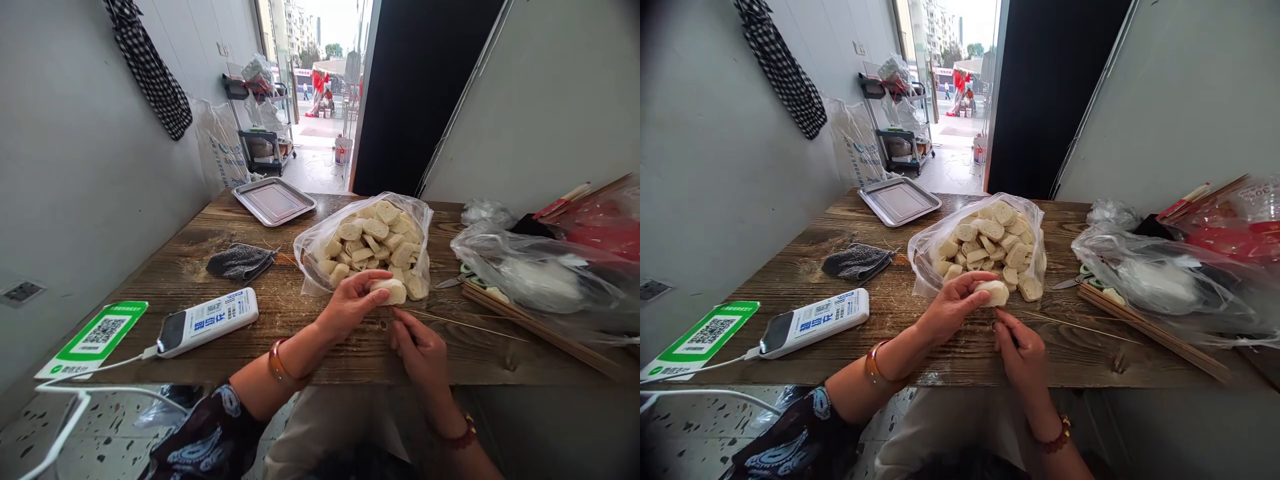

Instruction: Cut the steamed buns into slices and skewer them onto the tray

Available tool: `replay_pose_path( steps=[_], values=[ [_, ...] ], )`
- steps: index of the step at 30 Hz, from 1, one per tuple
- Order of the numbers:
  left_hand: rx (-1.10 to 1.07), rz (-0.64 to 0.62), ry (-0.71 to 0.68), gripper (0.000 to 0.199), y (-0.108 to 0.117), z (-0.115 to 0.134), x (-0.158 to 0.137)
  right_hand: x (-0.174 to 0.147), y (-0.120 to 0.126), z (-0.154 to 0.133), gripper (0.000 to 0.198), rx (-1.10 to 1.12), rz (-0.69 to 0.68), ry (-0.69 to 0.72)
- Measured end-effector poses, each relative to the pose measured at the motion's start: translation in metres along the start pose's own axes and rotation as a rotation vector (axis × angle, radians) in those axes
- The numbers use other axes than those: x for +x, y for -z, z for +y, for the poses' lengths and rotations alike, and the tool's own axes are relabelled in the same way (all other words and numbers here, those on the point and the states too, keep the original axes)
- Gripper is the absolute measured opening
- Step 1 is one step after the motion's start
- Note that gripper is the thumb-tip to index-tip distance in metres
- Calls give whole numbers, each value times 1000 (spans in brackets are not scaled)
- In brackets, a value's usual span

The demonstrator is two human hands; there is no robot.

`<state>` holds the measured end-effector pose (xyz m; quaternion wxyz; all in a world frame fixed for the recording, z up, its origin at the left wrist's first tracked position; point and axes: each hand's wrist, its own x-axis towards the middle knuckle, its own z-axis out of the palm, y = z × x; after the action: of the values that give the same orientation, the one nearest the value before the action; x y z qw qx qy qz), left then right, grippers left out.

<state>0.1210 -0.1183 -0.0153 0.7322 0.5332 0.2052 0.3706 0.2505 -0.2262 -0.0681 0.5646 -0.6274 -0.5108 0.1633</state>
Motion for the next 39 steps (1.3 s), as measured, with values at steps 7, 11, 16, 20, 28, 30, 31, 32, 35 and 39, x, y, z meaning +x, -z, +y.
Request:
replay_pose_path(
  steps=[7,11,16,20,28,30,31,32,35,39],
  values=[
    [55,93,-7,41,3,-3,2,-1,-3,4,28,41,-15,-41],
    [39,109,0,38,4,-4,3,0,-4,4,29,54,-10,-14],
    [52,122,2,39,5,-3,3,0,-4,6,33,70,-51,8],
    [44,128,-17,40,7,-4,4,-1,-5,13,38,87,-89,-3],
    [7,127,-4,41,8,-5,4,-1,-6,18,43,146,-128,-3],
    [12,124,0,42,8,-6,4,-1,-6,17,42,145,-130,3],
    [18,121,0,43,7,-6,4,0,-6,16,41,143,-131,7],
    [24,116,1,43,7,-6,4,0,-6,15,40,137,-129,11],
    [34,89,17,44,5,-7,3,0,-4,12,35,104,-93,22],
    [14,71,39,45,3,-8,3,1,-3,7,31,68,-56,-13]
  ],
)
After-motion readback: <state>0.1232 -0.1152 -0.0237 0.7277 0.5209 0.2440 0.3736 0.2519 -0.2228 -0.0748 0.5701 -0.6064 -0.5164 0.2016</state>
